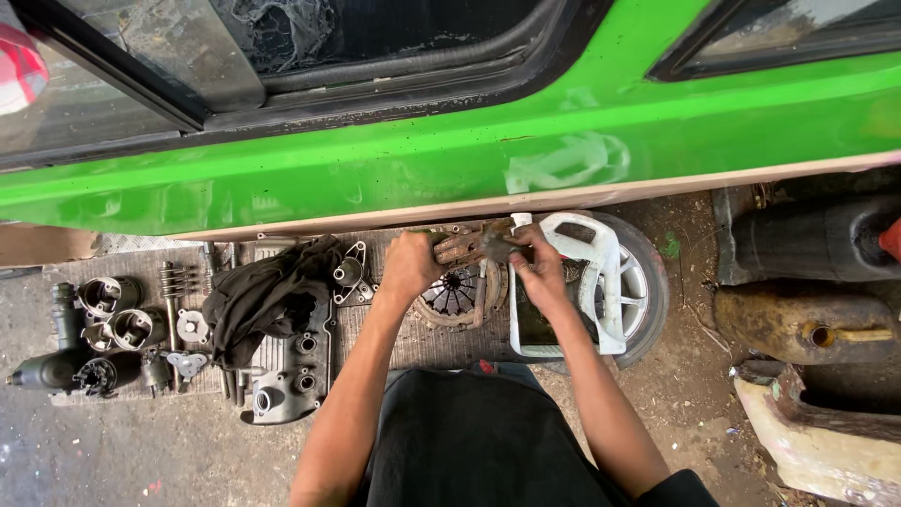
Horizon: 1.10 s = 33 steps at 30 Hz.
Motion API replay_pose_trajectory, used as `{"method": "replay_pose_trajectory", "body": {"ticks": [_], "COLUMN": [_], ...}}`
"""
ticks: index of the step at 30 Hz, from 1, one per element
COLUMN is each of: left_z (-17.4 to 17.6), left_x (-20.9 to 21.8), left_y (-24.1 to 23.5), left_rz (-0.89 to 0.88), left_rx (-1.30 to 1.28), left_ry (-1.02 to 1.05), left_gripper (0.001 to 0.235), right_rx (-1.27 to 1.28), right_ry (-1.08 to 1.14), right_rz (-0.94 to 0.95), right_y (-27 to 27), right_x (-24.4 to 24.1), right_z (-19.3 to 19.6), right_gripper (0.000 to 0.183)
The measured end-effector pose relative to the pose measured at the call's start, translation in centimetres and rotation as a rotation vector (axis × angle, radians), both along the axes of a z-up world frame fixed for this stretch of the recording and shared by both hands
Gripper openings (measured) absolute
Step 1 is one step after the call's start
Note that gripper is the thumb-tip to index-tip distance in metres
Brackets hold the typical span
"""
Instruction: The person scrubs a greasy mechanical part with a brush, repeatedly dipping the brush into a white plastic container of liquid. The person rotates the part to access different surfaces while scrubbing. The part remains in hand throughout the clip.
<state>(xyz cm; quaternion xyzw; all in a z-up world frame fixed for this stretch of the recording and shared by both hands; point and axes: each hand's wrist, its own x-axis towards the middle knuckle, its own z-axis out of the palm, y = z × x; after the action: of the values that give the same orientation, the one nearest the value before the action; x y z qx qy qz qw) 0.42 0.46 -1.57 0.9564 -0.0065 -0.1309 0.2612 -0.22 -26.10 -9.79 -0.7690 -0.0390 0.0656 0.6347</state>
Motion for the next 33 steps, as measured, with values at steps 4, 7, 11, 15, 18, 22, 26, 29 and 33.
{"method": "replay_pose_trajectory", "body": {"ticks": [4,7,11,15,18,22,26,29,33], "left_z": [-0.2,0.6,1.1,1.2,0.9,0.5,0.3,0.0,-0.1], "left_x": [0.0,0.0,0.4,0.1,0.1,-0.1,-0.2,0.0,-0.4], "left_y": [0.4,0.3,0.3,0.2,0.2,0.5,0.3,0.2,0.3], "left_rz": [0.018,0.022,0.043,0.019,0.028,0.014,-0.004,0.011,-0.007], "left_rx": [-0.005,-0.061,-0.005,-0.060,-0.052,0.011,-0.013,-0.055,0.025], "left_ry": [-0.003,0.013,0.043,-0.030,0.063,0.057,0.005,0.037,0.069], "left_gripper": [0.047,0.056,0.049,0.051,0.056,0.044,0.046,0.049,0.051], "right_rx": [0.108,0.046,0.041,0.069,0.003,0.089,0.099,0.020,0.122], "right_ry": [0.123,0.125,-0.159,0.068,0.164,-0.030,0.108,-0.073,0.013], "right_rz": [-0.052,-0.123,0.051,-0.050,-0.123,-0.017,-0.129,-0.083,-0.060], "right_y": [-0.1,-0.2,0.1,0.3,0.3,0.1,-0.5,-0.5,-0.5], "right_x": [-0.9,-0.1,0.3,0.2,-0.1,-0.5,-0.3,0.1,-0.7], "right_z": [-0.8,-0.6,-0.4,-0.1,-0.3,-1.4,-2.2,-2.2,-1.8], "right_gripper": [0.015,0.011,0.015,0.014,0.014,0.014,0.014,0.020,0.021]}}
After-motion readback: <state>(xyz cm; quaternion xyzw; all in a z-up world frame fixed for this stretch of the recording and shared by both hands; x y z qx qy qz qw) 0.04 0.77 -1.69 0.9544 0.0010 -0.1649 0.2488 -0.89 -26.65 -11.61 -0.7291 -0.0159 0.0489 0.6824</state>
